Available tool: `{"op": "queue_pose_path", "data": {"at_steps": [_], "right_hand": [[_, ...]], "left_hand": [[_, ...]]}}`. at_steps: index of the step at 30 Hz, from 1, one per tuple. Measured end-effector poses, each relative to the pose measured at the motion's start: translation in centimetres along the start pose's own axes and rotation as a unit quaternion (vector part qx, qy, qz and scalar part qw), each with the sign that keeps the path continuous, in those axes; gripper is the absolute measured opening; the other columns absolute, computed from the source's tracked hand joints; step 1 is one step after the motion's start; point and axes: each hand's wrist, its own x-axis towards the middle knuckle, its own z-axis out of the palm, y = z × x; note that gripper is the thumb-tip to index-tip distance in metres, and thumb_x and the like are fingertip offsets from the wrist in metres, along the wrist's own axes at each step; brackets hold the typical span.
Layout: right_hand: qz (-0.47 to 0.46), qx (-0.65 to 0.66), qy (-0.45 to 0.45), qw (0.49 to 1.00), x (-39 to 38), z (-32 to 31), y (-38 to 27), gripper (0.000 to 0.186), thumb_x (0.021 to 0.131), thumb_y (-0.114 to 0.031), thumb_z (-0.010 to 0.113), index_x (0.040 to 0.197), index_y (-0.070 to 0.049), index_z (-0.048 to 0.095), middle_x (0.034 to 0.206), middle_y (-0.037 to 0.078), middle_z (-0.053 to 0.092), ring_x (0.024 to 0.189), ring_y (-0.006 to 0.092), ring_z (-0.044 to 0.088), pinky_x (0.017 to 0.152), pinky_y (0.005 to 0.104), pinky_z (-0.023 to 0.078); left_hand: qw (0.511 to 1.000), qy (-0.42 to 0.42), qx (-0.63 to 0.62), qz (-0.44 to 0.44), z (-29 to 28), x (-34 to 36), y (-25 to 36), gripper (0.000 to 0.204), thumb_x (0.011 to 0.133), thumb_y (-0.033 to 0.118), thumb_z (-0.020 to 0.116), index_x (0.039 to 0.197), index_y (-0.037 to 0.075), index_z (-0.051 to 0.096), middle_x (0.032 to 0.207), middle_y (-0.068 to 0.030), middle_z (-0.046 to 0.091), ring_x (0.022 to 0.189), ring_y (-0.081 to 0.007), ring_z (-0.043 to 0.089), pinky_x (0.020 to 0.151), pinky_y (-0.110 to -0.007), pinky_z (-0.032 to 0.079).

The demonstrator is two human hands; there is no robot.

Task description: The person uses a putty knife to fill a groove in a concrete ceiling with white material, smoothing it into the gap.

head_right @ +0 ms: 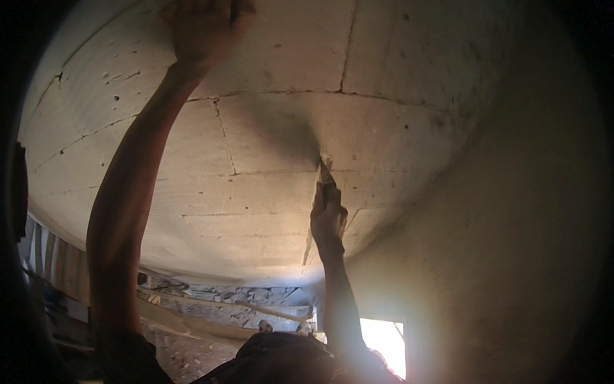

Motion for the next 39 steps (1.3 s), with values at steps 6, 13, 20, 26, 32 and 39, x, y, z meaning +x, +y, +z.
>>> {"op": "queue_pose_path", "data": {"at_steps": [6, 13, 20, 26, 32, 39], "right_hand": [[-0.106, 0.008, 0.12, 0.987, -1.4, 0.0, 4.1, 0.027, 0.1, -0.013, 0.057, 0.121, 0.004, 0.058, 0.106, 0.024, 0.067, 0.082, 0.0361, 0.072, 0.062, 0.0458, 0.054], [-0.104, -0.059, 0.093, 0.989, -1.1, 0.7, 2.5, 0.026, 0.101, -0.017, 0.057, 0.121, -0.001, 0.059, 0.1, 0.025, 0.068, 0.075, 0.0412, 0.07, 0.056, 0.0464, 0.053], [-0.073, -0.064, 0.01, 0.995, 0.7, 0.5, 4.1, 0.028, 0.103, -0.019, 0.055, 0.126, -0.003, 0.058, 0.107, 0.022, 0.07, 0.081, 0.0372, 0.073, 0.058, 0.0442, 0.056], [-0.065, -0.005, 0.101, 0.993, -2.5, 0.2, 1.3, 0.034, 0.104, -0.019, 0.051, 0.133, -0.003, 0.053, 0.12, 0.025, 0.064, 0.094, 0.0408, 0.069, 0.069, 0.0439, 0.058], [0.001, -0.064, -0.001, 0.998, -0.8, 1.0, 1.3, 0.037, 0.105, -0.019, 0.046, 0.142, -0.014, 0.048, 0.125, 0.023, 0.063, 0.096, 0.0429, 0.068, 0.071, 0.0482, 0.055], [0.018, -0.096, 0.05, 0.994, -1.2, 1.5, 1.6, 0.034, 0.105, -0.019, 0.046, 0.139, -0.013, 0.049, 0.119, 0.022, 0.066, 0.088, 0.0445, 0.069, 0.069, 0.0499, 0.055]], "left_hand": [[1.0, -0.016, 0.009, -0.017, -0.6, 0.6, 0.9, 0.06, 0.086, 0.035, 0.055, 0.136, 0.003, 0.05, 0.134, -0.0106, 0.049, 0.126, -0.0235, 0.046, 0.081, -0.048, 0.032], [1.0, 0.008, 0.012, -0.006, -0.9, -0.1, 0.0, 0.057, 0.085, 0.034, 0.056, 0.132, 0.003, 0.055, 0.132, -0.01, 0.051, 0.123, -0.0216, 0.047, 0.08, -0.047, 0.032], [1.0, 0.005, -0.017, -0.023, -0.6, 0.2, 1.0, 0.055, 0.084, 0.033, 0.058, 0.131, 0.003, 0.056, 0.126, -0.0075, 0.053, 0.121, -0.0202, 0.048, 0.079, -0.046, 0.031], [1.0, 0.018, 0.004, -0.011, -0.7, -0.1, 0.0, 0.054, 0.086, 0.034, 0.056, 0.131, 0.004, 0.056, 0.128, -0.0067, 0.051, 0.122, -0.0187, 0.045, 0.079, -0.046, 0.03], [0.999, -0.022, 0.036, -0.014, -0.1, -0.7, 0.0, 0.059, 0.088, 0.039, 0.055, 0.135, 0.003, 0.052, 0.131, -0.0088, 0.049, 0.124, -0.021, 0.042, 0.082, -0.048, 0.03], [0.999, -0.044, -0.004, -0.021, -0.4, -0.1, 0.5, 0.065, 0.089, 0.042, 0.054, 0.14, 0.003, 0.047, 0.137, -0.0098, 0.044, 0.128, -0.0216, 0.038, 0.084, -0.05, 0.03]]}}
